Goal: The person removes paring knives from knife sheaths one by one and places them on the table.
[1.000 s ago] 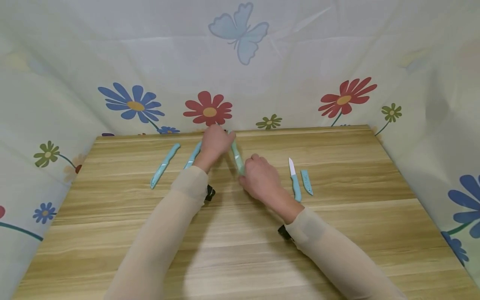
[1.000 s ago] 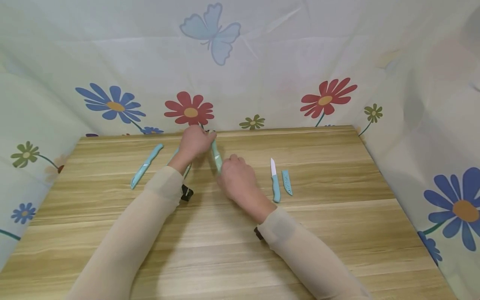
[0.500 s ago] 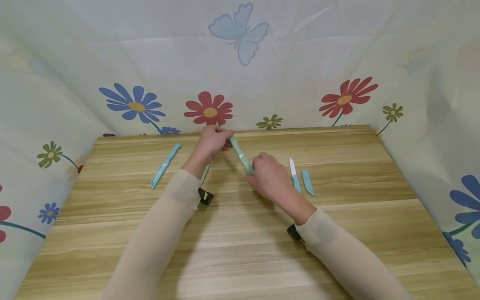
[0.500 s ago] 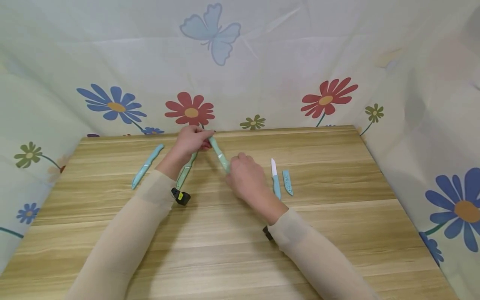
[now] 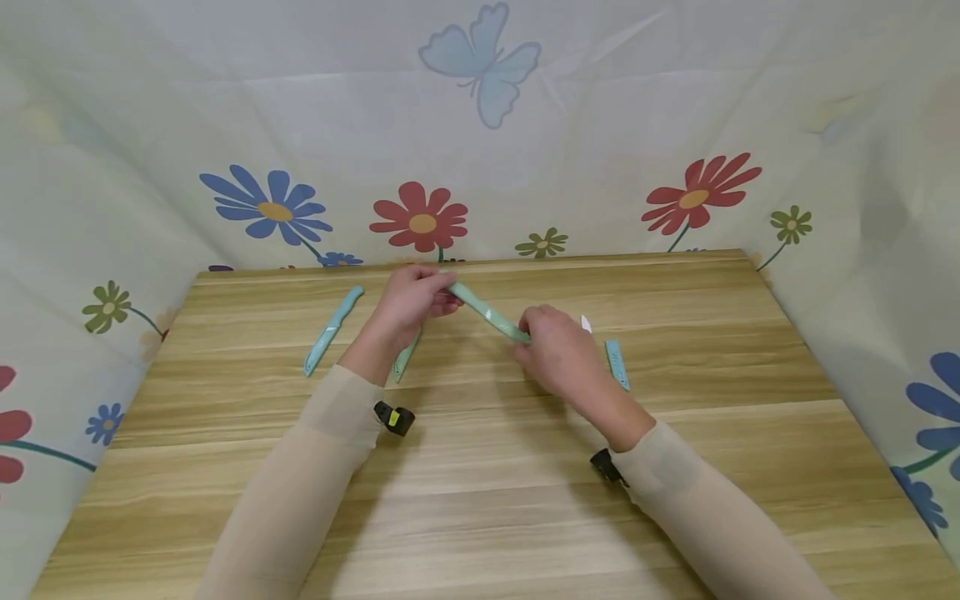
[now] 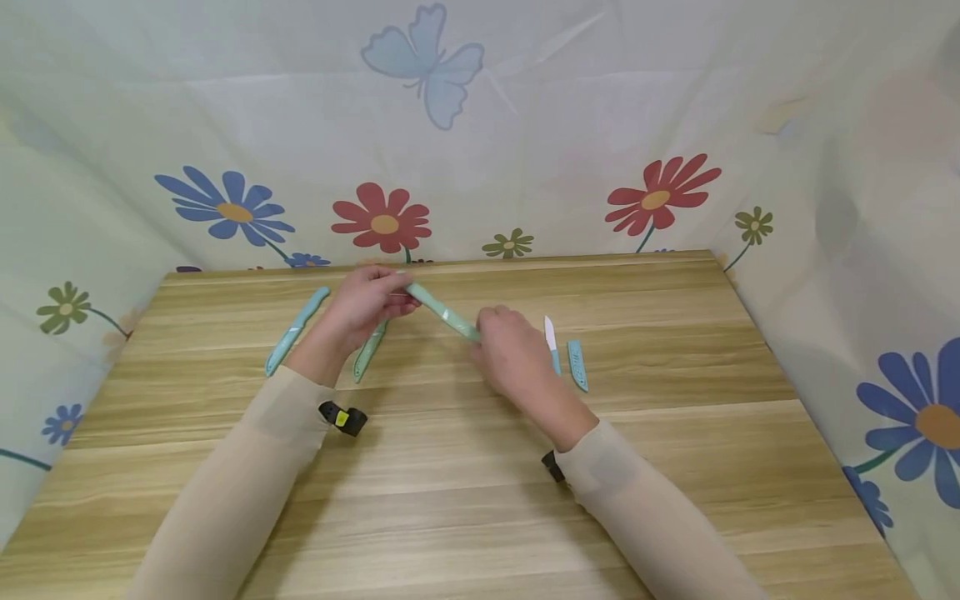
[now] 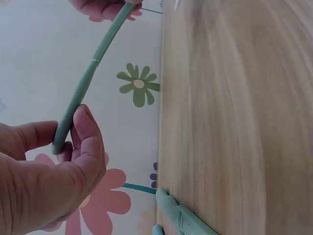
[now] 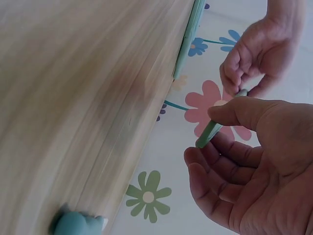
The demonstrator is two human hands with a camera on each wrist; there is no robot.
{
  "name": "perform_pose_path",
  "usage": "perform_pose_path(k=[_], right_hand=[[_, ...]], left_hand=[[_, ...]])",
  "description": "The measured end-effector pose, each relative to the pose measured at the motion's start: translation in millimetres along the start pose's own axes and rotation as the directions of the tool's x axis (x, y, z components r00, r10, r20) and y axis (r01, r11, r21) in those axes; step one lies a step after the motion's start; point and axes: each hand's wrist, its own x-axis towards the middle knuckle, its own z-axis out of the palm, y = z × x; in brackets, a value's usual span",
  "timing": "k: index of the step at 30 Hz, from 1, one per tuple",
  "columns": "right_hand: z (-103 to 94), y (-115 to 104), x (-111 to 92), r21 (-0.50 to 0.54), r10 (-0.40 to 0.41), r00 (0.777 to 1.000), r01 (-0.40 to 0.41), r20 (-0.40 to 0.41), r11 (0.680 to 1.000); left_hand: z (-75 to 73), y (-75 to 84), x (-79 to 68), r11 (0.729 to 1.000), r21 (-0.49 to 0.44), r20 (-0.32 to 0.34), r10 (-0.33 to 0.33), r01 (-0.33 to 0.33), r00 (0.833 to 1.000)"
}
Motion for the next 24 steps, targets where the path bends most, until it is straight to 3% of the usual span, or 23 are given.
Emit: perform_pose_path(k=[12, 24], right_hand=[[-3.2, 11, -3, 0.029, -0.073, 0.994, 0.076, -0.076, 0.997], [-9.2, 27, -3, 0.042, -0.189, 0.971, 0.197, -0.146, 0.98]], left_hand=[[-5.0, -9.2, -21.0, 0.994, -0.105, 0.036, -0.014, 0.018, 0.999], [-5.3, -17.0, -37.9, 0.964, -0.259, 0.068, -0.04, 0.056, 0.997]])
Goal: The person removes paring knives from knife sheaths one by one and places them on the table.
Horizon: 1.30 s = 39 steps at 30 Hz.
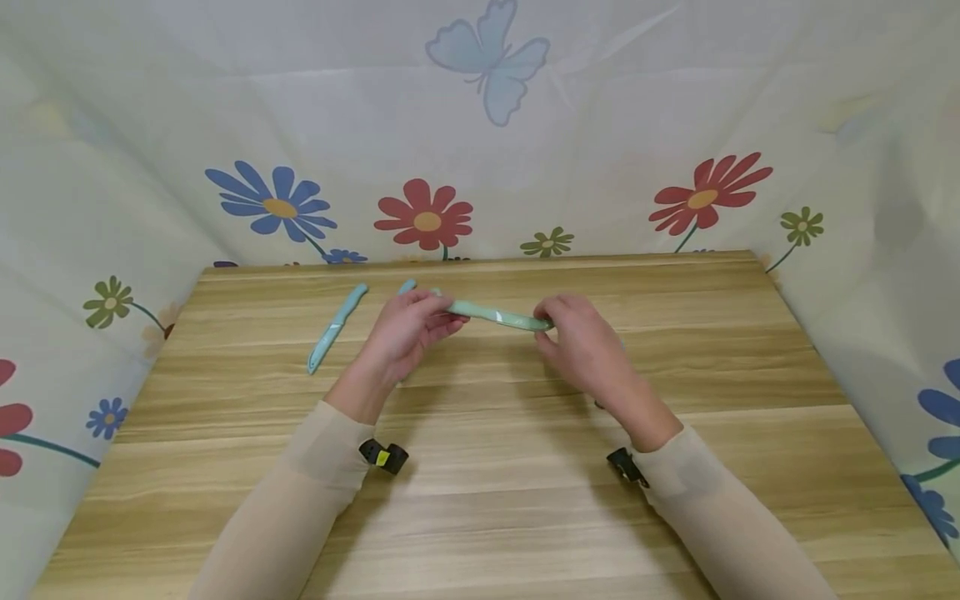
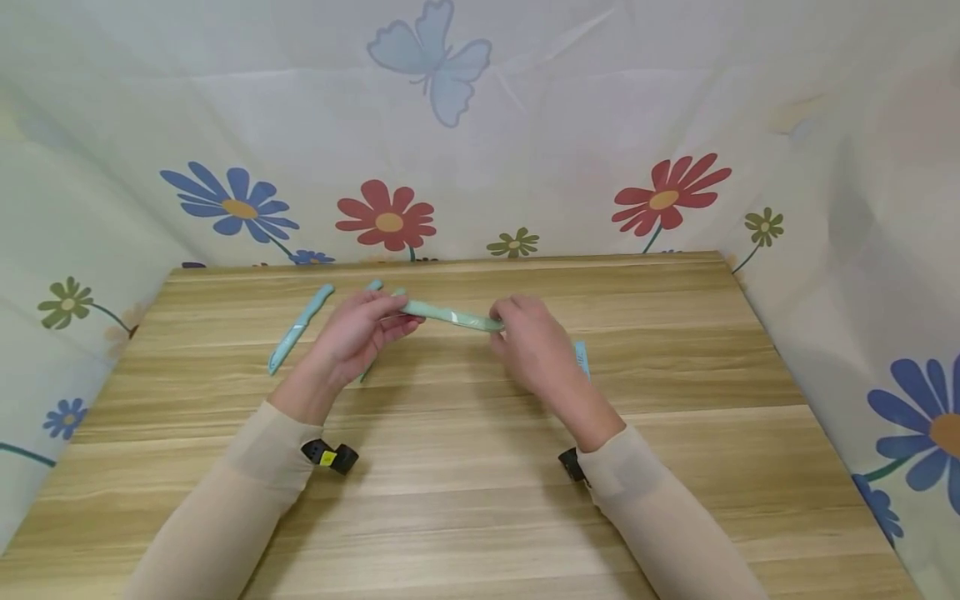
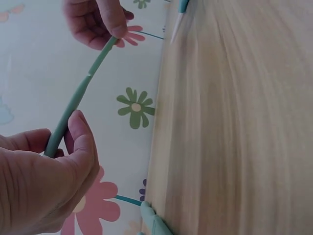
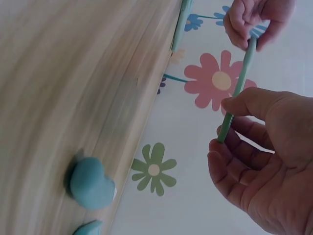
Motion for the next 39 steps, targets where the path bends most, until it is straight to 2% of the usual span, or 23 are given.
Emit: perform_pose_path(k=[10, 27, 39], right_hand=[[-5.8, 12, -4, -0.029, -0.105, 0.995, 0.104, -0.004, 0.994], [-8.9, 23, -6, -0.075, -0.254, 0.967, 0.254, 0.002, 0.964], [-10.3, 26, -5, -0.089, -0.298, 0.955, 0.297, -0.001, 0.951]], left_hand=[[-0.8, -14.8, -8.1, 0.998, -0.054, 0.045, -0.038, 0.041, 0.998], [0.0, -23.8, -12.1, 0.995, -0.08, 0.051, -0.055, 0.059, 0.997], [0.1, -24.3, -12.0, 0.996, -0.078, 0.031, -0.05, 0.052, 0.998]])
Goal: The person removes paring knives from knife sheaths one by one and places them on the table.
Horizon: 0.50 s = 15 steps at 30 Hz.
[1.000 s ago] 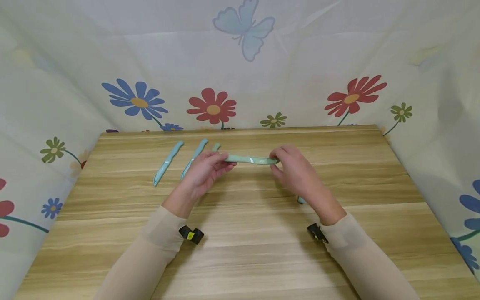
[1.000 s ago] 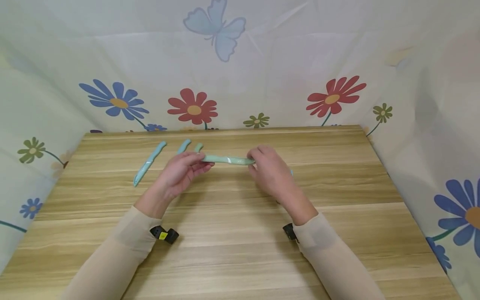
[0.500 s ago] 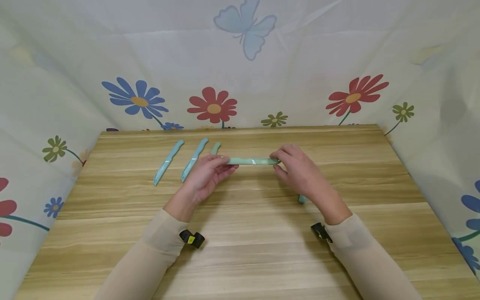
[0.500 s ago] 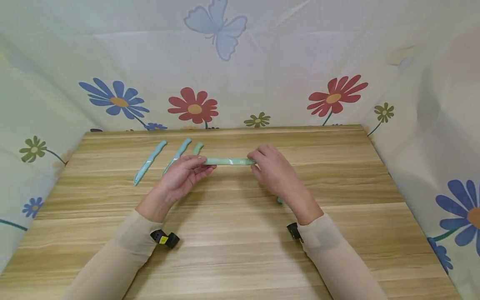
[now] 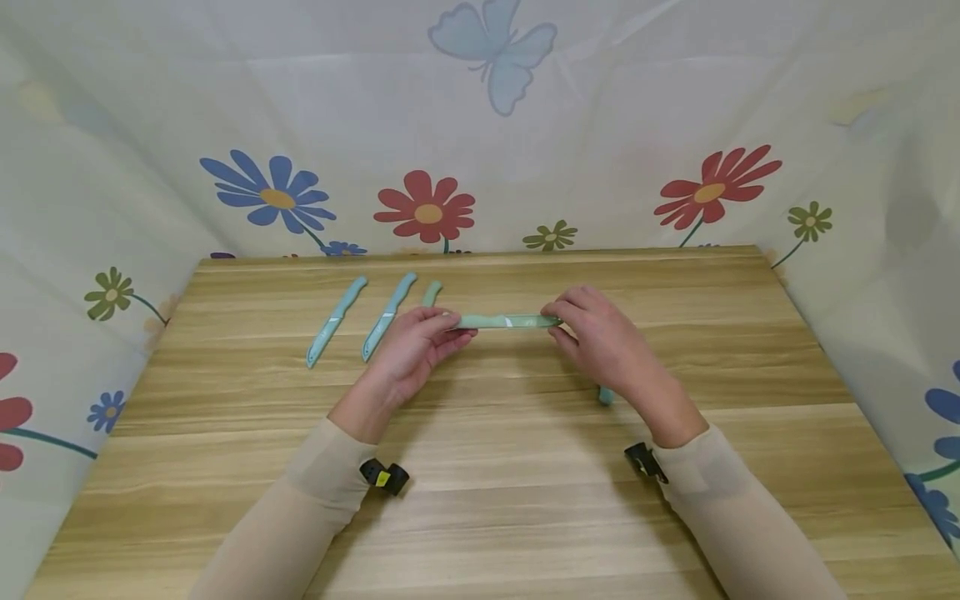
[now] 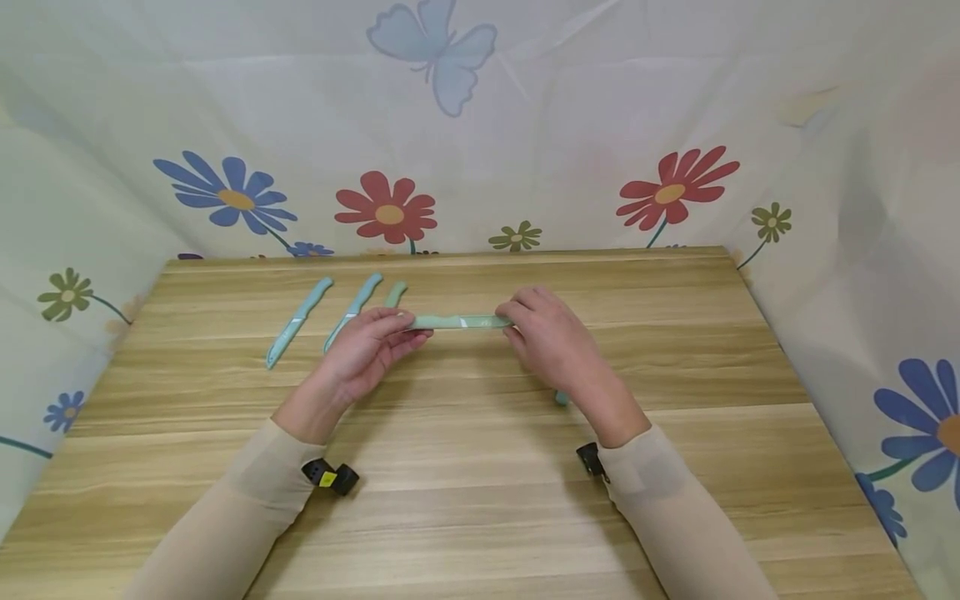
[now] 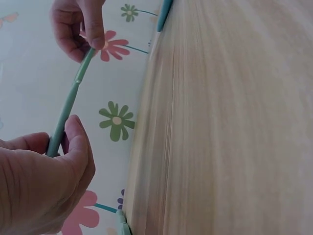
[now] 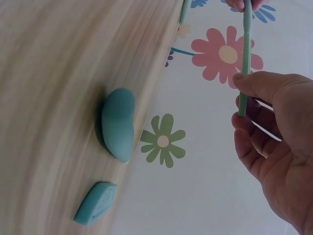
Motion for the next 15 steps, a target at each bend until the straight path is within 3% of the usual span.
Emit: perform_pose_path(k=[5, 7, 8, 10, 11, 15], right_hand=[[-1.0, 0.8, -0.3, -0.005, 0.001, 1.0, -0.001, -0.008, 1.0], [-1.0, 1.3, -0.5, -0.006, 0.002, 1.0, -0.002, -0.012, 1.0], [-0.8, 1.5, -0.6, -0.007, 0.001, 1.0, -0.002, -0.013, 1.0], [-1.0, 1.6, -0.6, -0.007, 0.001, 1.0, -0.001, -0.019, 1.0], [-1.2, 1.4, -0.7, -0.007, 0.001, 1.0, -0.001, -0.02, 1.0], [-1.9, 0.6, -0.5, -0.006, -0.001, 1.0, 0.0, -0.025, 1.0]], left_hand=[[0.1, 0.5, -1.1, 0.991, 0.119, -0.024, 0.068, -0.065, 0.997], [0.1, 0.6, -1.9, 0.963, 0.24, -0.038, 0.136, -0.123, 0.99], [0.2, 0.6, -2.5, 0.935, 0.317, -0.041, 0.179, -0.158, 0.983], [0.9, 0.5, -3.6, 0.845, 0.482, -0.028, 0.278, -0.23, 0.96], [2.1, 0.8, -4.7, 0.781, 0.567, -0.012, 0.327, -0.263, 0.945], [7.5, 1.3, -6.2, 0.47, 0.807, 0.111, 0.476, -0.358, 0.873]])
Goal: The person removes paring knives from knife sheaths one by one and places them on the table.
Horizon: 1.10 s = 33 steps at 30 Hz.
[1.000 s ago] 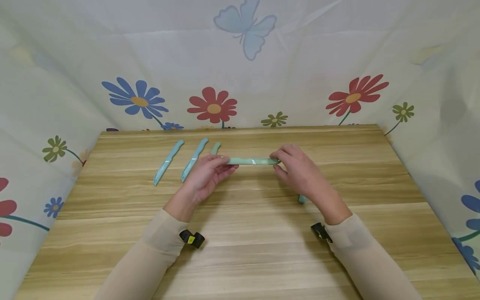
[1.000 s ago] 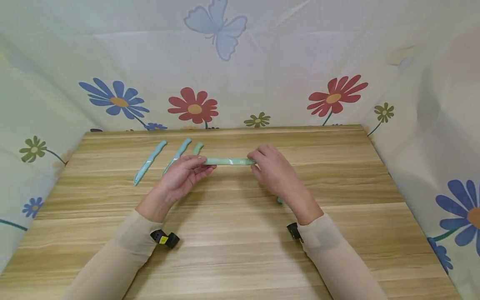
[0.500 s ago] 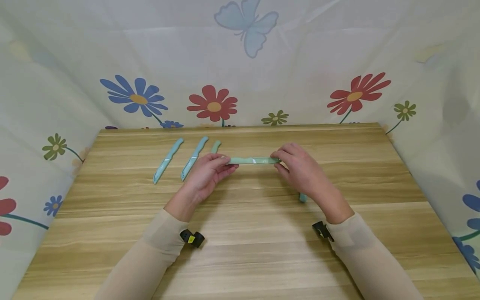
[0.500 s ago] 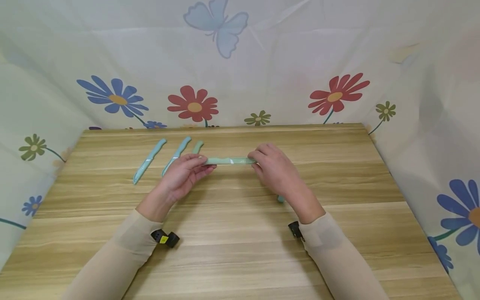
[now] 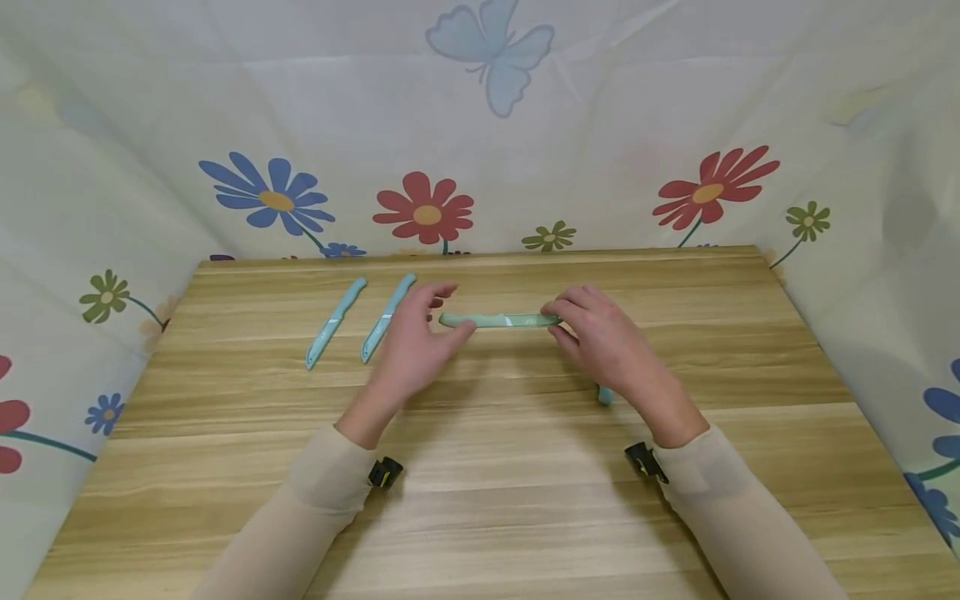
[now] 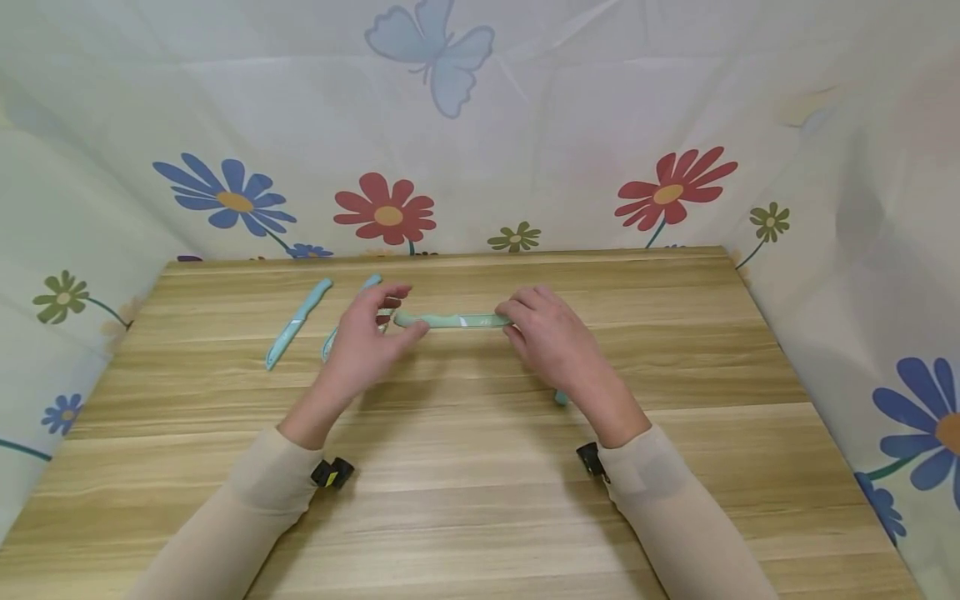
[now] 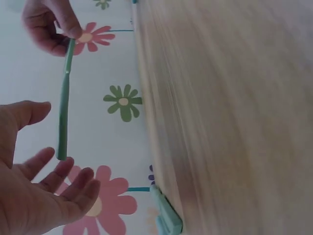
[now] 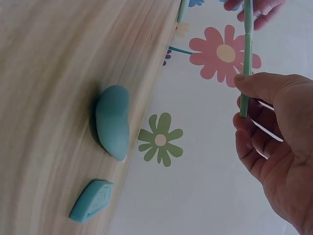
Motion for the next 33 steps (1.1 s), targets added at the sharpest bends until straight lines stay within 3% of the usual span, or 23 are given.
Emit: perform_pose_path(k=[3, 7, 10, 14, 20, 33], right_hand=[[-0.5, -1, 0, 0.0, 0.002, 1.0, -0.002, 0.001, 1.0], [-1.0, -1, 0, -0.001, 0.005, 1.0, -0.005, 0.002, 1.0], [-0.8, -1, 0, -0.002, 0.005, 1.0, -0.005, -0.004, 1.0], [-0.5, -1, 0, 0.001, 0.001, 1.0, -0.001, -0.012, 1.0], [0.4, 0, 0, -0.011, -0.006, 1.0, 0.006, -0.011, 1.0], [0.3, -1, 1, -0.009, -0.003, 1.0, 0.003, -0.012, 1.0]], left_hand=[[2.6, 4.9, 0.1, 0.964, 0.235, 0.016, 0.125, -0.125, 0.992], [5.1, 13.8, -0.4, 0.836, 0.485, 0.08, 0.248, -0.255, 0.965], [7.8, 20.4, -0.3, 0.748, 0.583, 0.125, 0.304, -0.318, 0.945], [13.5, 27.6, 0.5, 0.683, 0.636, 0.153, 0.344, -0.358, 0.927], [21.0, 29.3, 0.6, 0.643, 0.672, 0.162, 0.357, -0.368, 0.92], [24.7, 20.7, 2.8, 0.611, 0.686, 0.151, 0.41, -0.394, 0.899]])
